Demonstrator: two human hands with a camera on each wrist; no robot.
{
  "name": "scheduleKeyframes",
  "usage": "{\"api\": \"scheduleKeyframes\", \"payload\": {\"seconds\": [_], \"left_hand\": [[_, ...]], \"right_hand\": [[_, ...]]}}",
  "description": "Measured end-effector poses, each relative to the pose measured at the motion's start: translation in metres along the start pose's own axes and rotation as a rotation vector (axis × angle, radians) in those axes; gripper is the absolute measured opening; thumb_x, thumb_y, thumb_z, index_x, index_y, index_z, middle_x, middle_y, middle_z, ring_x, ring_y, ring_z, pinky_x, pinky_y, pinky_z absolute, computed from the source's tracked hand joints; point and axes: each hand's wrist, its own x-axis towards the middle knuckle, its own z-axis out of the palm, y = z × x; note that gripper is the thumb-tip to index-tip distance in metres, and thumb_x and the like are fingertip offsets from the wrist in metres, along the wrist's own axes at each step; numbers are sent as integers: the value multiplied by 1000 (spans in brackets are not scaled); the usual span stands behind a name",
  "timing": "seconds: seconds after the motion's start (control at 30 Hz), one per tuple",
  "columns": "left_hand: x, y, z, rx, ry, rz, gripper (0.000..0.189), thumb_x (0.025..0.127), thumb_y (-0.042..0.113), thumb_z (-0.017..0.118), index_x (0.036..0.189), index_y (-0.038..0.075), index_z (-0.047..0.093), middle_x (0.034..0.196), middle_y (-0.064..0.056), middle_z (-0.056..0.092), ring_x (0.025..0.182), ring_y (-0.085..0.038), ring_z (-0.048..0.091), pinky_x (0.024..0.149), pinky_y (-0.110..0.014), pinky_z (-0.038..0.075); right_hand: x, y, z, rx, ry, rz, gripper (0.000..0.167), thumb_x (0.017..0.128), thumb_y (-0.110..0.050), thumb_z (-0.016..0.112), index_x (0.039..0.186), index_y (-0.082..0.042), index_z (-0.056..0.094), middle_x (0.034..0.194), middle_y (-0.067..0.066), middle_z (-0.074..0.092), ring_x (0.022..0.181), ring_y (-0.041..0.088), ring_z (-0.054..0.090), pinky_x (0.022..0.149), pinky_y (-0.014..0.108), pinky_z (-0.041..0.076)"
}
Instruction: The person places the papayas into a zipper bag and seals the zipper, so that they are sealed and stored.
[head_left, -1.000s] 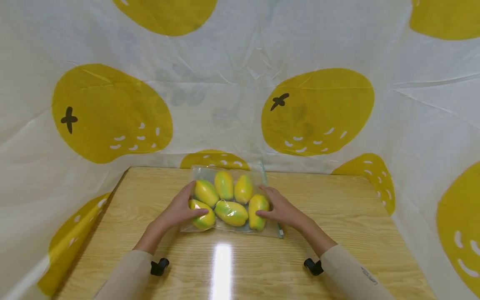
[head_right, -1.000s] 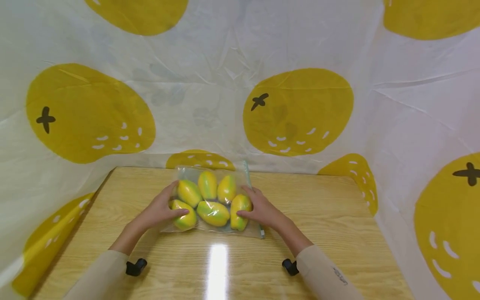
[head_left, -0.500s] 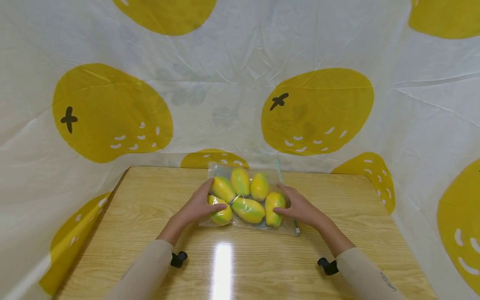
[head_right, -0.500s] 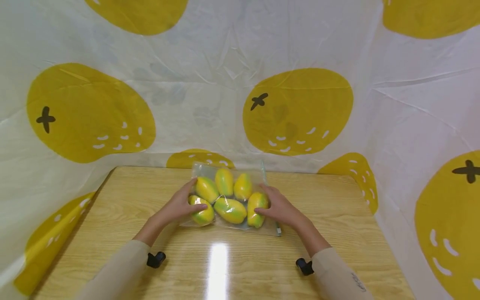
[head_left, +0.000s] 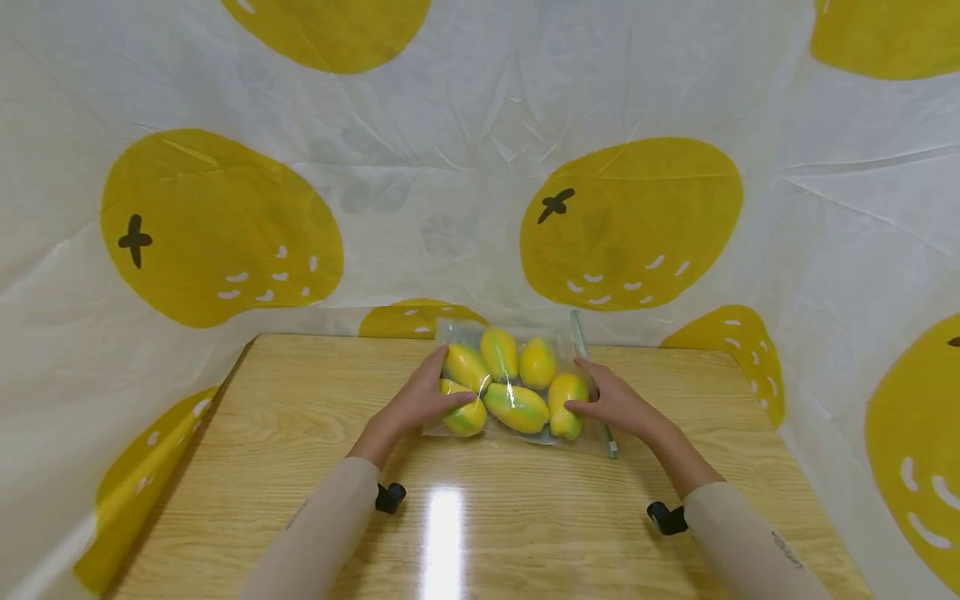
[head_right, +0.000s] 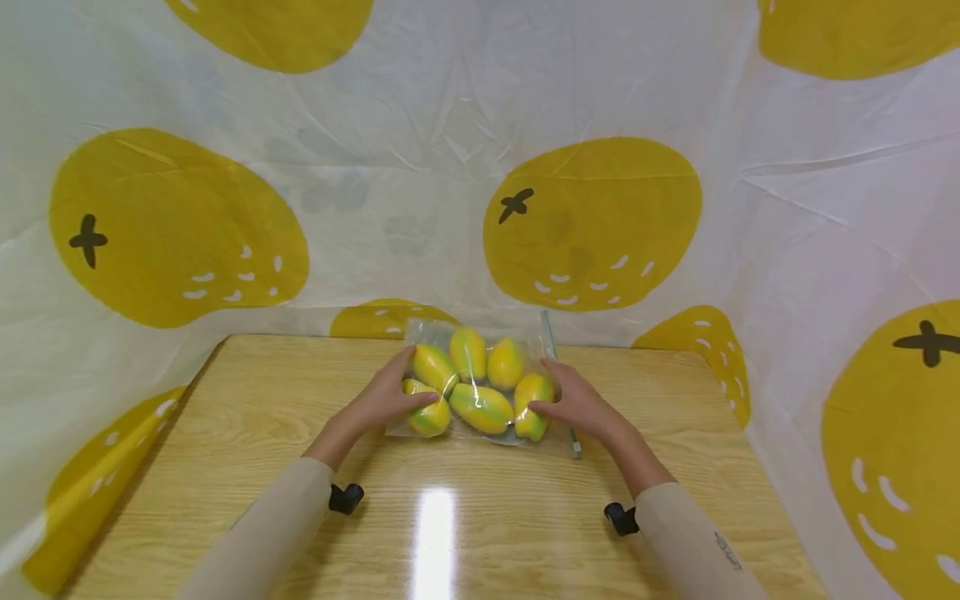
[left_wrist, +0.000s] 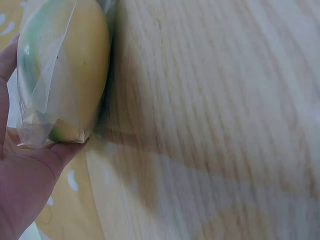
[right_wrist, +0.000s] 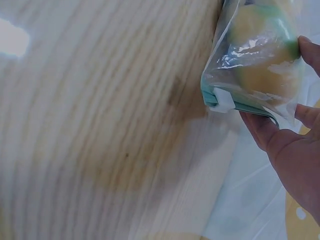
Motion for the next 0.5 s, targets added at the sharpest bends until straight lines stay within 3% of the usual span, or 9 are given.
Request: {"api": "scheduleKeyframes", "payload": {"seconds": [0.2,0.37,0.5], "left_hand": [[5,0,-3,40,5,15,107,90,47,78,164,2,17,169,-19,26,155,-38,29,124,-55,29],[2,1,-9,65,4,23,101,94,49,71,165,4,15,171,-19,19,158,-39,21,126,-57,22],[-5,3,-18,91,13,15,90,101,48,62,166,7,15,172,-19,13,160,-38,13,127,-58,18]], "right_hand": [[5,4,-3,-1,2,3,95,94,-39,75,161,5,24,165,29,29,151,52,26,119,69,26],[2,3,-7,23,-7,-11,92,97,-40,72,161,4,24,166,29,25,152,53,22,118,71,24],[-5,-1,-13,0,17,-27,79,102,-36,65,161,2,27,165,32,23,146,58,30,113,73,32]]}}
